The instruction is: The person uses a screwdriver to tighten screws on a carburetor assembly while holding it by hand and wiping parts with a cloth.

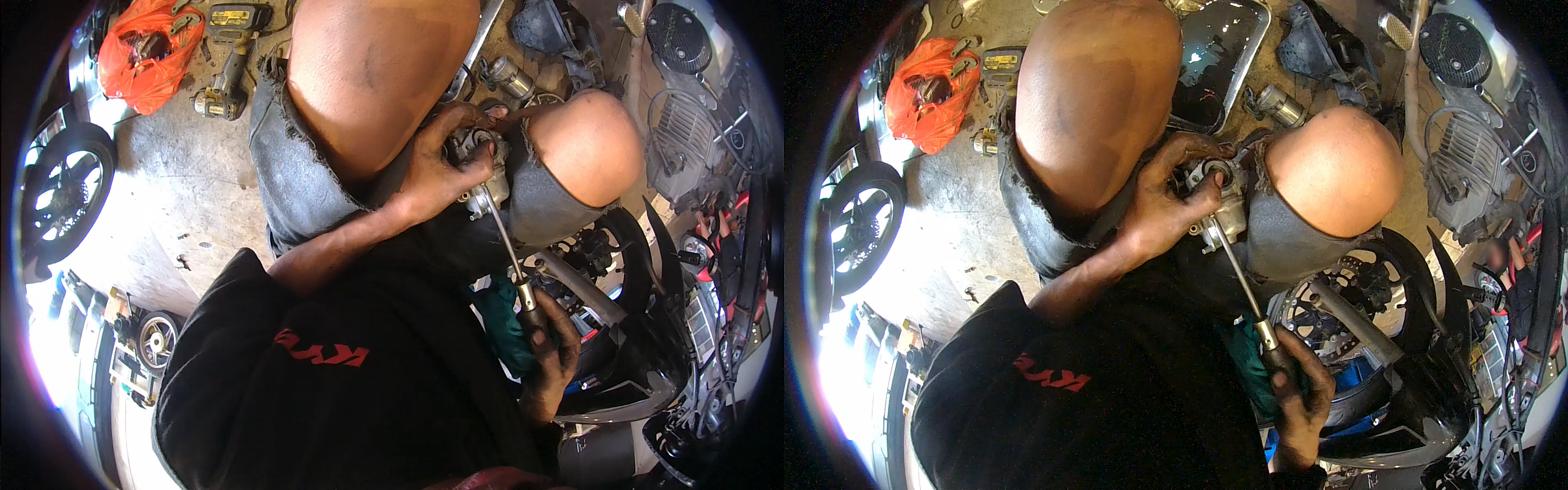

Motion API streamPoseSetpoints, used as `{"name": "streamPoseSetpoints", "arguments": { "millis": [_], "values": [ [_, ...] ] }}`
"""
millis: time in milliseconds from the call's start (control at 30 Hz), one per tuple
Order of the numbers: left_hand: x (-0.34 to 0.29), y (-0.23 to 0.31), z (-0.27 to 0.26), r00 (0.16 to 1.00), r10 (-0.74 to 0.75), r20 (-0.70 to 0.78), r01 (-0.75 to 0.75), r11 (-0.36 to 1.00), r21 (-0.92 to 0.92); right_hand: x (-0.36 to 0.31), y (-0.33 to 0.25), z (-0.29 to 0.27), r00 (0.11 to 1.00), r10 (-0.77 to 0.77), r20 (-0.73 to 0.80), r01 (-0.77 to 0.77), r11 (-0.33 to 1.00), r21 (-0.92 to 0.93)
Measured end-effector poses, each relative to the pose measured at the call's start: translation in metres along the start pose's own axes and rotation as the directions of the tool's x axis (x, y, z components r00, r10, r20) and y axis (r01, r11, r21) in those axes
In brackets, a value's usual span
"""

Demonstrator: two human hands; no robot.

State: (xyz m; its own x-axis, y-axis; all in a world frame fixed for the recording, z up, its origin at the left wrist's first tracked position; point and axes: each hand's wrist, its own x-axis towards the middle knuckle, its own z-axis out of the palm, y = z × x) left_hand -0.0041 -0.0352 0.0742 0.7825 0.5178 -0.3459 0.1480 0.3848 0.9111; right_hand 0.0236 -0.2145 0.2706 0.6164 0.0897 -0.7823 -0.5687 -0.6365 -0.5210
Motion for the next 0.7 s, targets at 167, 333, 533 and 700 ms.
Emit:
{"name": "streamPoseSetpoints", "arguments": {
  "millis": [167,333,533,700],
  "values": [
    [0.0,0.002,-0.002,0.999,-0.022,-0.035,0.022,1.0,0.016,-0.011,0.009,0.001,0.997,0.079,-0.011,-0.075,0.968,0.24],
    [-0.004,-0.01,-0.003,0.997,0.076,0.029,-0.078,0.995,0.061,-0.015,-0.003,0.02,0.969,0.249,0.002,-0.242,0.942,0.233],
    [-0.003,-0.014,-0.003,0.999,0.036,-0.02,-0.038,0.997,-0.064,0.001,-0.01,0.022,0.981,0.196,0.004,-0.196,0.976,0.097],
    [-0.004,-0.024,-0.004,0.999,0.052,0.006,-0.051,0.996,-0.071,0.002,-0.019,0.024,0.975,0.22,-0.02,-0.219,0.974,0.061]
  ]
}}
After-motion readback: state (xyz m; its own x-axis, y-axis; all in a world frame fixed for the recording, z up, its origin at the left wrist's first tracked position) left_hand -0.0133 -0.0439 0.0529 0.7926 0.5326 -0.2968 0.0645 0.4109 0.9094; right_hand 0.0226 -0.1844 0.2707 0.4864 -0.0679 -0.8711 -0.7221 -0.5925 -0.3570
